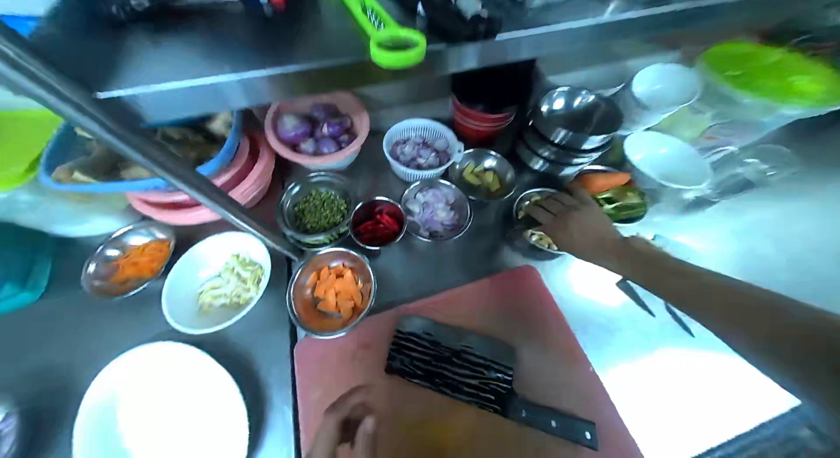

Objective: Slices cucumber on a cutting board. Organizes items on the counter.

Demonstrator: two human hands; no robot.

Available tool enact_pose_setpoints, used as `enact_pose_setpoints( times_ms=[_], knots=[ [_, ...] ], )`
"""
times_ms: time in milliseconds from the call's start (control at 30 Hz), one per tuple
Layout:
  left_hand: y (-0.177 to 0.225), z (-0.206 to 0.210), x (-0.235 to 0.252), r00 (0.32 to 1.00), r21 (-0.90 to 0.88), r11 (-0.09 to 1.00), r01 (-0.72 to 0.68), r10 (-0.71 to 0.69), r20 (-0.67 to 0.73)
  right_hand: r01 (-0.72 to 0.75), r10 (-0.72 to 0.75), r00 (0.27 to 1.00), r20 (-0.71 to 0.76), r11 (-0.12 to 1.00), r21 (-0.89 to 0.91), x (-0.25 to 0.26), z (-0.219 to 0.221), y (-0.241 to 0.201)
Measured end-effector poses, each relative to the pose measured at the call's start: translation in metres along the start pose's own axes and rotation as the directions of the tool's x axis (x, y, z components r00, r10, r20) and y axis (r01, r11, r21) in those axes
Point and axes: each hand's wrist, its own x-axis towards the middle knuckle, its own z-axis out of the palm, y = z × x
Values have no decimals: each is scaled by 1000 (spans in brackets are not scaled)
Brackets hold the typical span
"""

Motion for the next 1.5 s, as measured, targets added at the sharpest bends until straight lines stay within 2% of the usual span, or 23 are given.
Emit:
enact_pose_setpoints(
  times_ms=[67, 100, 167, 233, 267, 300, 333, 400, 433, 500, 567, 633, 733, 800, 867, 1000, 1033, 1133, 1200, 1333, 1500],
  knots=[
    [25, 32, 15, 969, -252, 940, 229, -196, 148, 204, -176, 946, -272, 976, 77, -8, -24, -48],
    [31, 48, 19, 934, -399, 848, 348, -276, 227, 319, -251, 895, -368, 938, 135, -15, -38, -84],
    [35, 72, 20, 859, -622, 594, 510, -388, 334, 510, -368, 813, -452, 824, 245, -33, -53, -155],
    [37, 83, 6, 801, -742, 409, 531, -528, 282, 623, -419, 772, -478, 650, 436, -48, -58, -205],
    [33, 82, -4, 772, -754, 392, 527, -591, 232, 606, -375, 792, -482, 584, 540, -60, -55, -215],
    [28, 77, -16, 752, -718, 441, 538, -636, 173, 526, -281, 844, -457, 598, 604, -79, -51, -217],
    [19, 67, -29, 758, -629, 543, 557, -641, 117, 400, -165, 902, -398, 661, 634, -101, -44, -215],
    [-1, 47, -53, 837, -228, 815, 532, -547, -3, 109, -5, 985, -172, 791, 602, -144, -22, -205],
    [-7, 39, -61, 875, -6, 875, 484, -484, -32, 23, 5, 999, -48, 816, 578, -158, -13, -201],
    [-9, 33, -69, 920, 293, 878, 378, -393, -10, -16, -33, 996, 85, 855, 518, -174, -5, -203],
    [-14, 40, -71, 966, 465, 857, 221, -259, 19, -44, -73, 976, 207, 859, 511, -166, -16, -209],
    [-26, 48, -72, 997, 565, 824, 28, -60, 38, -166, -68, 919, 389, 828, 536, -151, -42, -211],
    [-37, 65, -67, 991, 608, 784, -126, 130, 38, -304, 43, 916, 400, 724, 620, -147, -74, -205],
    [-41, 82, -56, 977, 629, 754, -191, 205, 50, -380, 105, 903, 416, 647, 661, -152, -83, -202],
    [-47, 98, -46, 967, 643, 732, -225, 250, 53, -445, 146, 875, 461, 619, 648, -155, -81, -202],
    [-52, 109, -38, 956, 620, 746, -245, 294, 24, -630, 98, 705, 703, 543, 556, -136, -83, -199],
    [-51, 110, -38, 950, 627, 735, -258, 310, 28, -636, 92, 701, 708, 529, 561, -132, -85, -201],
    [-45, 112, -36, 938, 674, 679, -292, 340, 64, -509, 174, 834, 523, 606, 611, -140, -94, -218],
    [-43, 113, -33, 935, 685, 662, -304, 345, 81, -436, 180, 878, 443, 683, 587, -148, -106, -227],
    [-39, 115, -27, 939, 677, 673, -299, 333, 83, -408, 150, 868, 474, 760, 507, -156, -119, -235],
    [-36, 115, -25, 941, 675, 673, -304, 321, 105, -404, 140, 864, 484, 767, 499, -162, -121, -238]
  ],
)
